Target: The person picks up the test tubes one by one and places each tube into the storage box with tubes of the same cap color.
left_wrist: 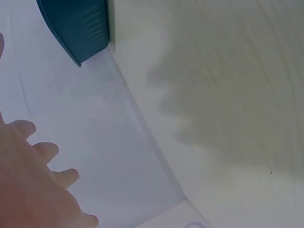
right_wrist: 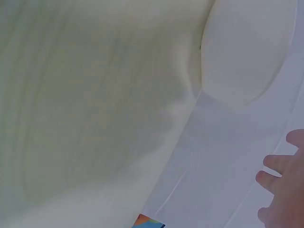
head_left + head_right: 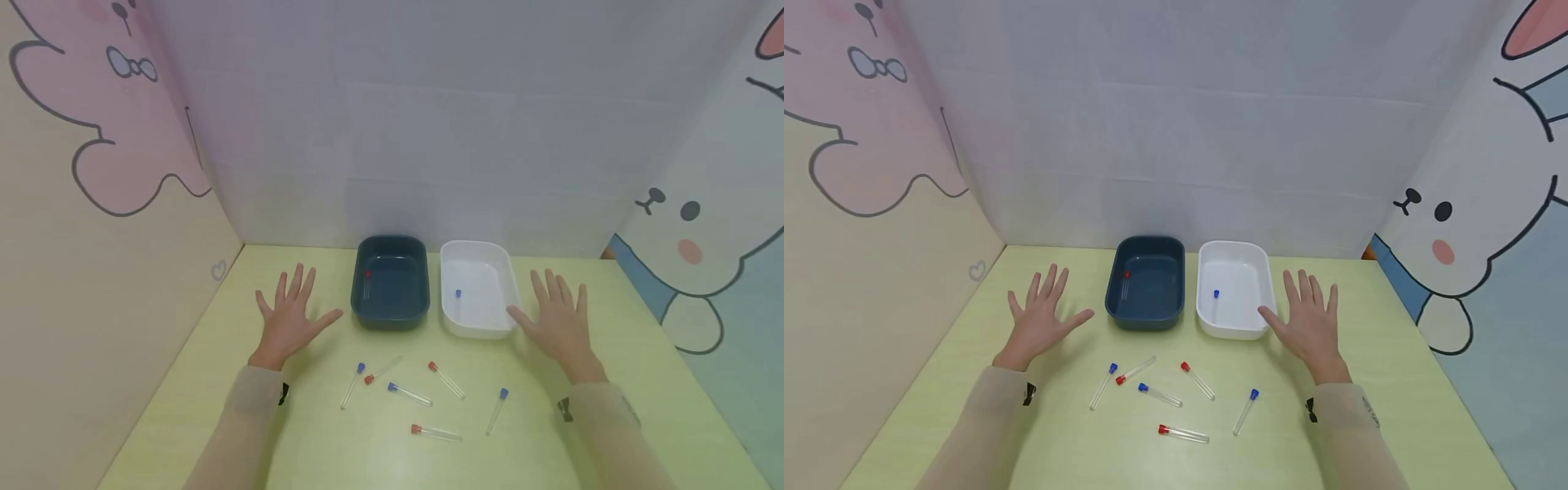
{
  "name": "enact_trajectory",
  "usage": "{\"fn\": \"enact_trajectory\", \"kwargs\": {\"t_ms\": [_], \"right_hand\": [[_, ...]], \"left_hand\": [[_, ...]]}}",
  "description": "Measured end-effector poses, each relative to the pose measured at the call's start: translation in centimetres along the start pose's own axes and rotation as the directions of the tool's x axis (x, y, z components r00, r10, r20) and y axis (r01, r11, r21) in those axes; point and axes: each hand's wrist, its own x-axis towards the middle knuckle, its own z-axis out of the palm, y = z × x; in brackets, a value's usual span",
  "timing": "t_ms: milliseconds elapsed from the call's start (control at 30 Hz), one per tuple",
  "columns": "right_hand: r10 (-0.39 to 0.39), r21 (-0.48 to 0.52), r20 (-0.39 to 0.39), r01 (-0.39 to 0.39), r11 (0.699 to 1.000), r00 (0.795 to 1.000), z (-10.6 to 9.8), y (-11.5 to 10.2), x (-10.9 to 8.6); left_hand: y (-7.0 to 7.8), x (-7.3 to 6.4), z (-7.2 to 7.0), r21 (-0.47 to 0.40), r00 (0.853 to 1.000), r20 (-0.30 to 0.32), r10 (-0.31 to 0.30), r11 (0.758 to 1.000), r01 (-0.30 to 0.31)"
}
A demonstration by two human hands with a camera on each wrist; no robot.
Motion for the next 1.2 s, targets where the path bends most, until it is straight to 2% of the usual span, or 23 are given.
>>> {"fn": "enact_trajectory", "kwargs": {"t_ms": [300, 533, 700, 833, 967, 1067, 1200], "right_hand": [[-0.04, -0.005, -0.009, 0.04, 0.999, 0.999, -1.0, -1.9, 0.9], [-0.084, 0.003, -0.003, 0.084, 0.996, 0.996, -1.8, -4.0, 1.3], [-0.128, 0.016, -0.002, 0.128, 0.992, 0.992, -2.0, -5.6, 1.6], [-0.15, 0.024, -0.001, 0.15, 0.988, 0.989, -2.0, -6.6, 1.4], [-0.167, 0.032, -0.004, 0.167, 0.985, 0.986, -2.0, -7.3, 1.3], [-0.187, 0.047, -0.012, 0.187, 0.981, 0.982, -1.8, -7.6, 1.3], [-0.201, 0.07, -0.002, 0.201, 0.977, 0.98, -1.5, -8.1, 1.3]], "left_hand": [[0.8, 1.2, 0.0, -0.035, 1.0, 0.017, 0.01, 0.999, -0.009], [1.9, 1.7, 0.3, -0.114, 0.999, 0.048, 0.024, 0.993, -0.019], [2.3, 2.0, 0.3, -0.158, 0.999, 0.034, 0.041, 0.987, -0.035], [2.4, 2.1, 0.7, -0.267, 0.998, 0.052, 0.023, 0.964, -0.008], [2.3, 2.1, 1.1, -0.39, 0.996, 0.086, -0.019, 0.919, 0.051], [2.3, 2.2, 1.3, -0.44, 0.996, 0.084, -0.03, 0.896, 0.064], [2.4, 2.3, 1.5, -0.473, 0.996, 0.086, -0.036, 0.878, 0.072]]}}
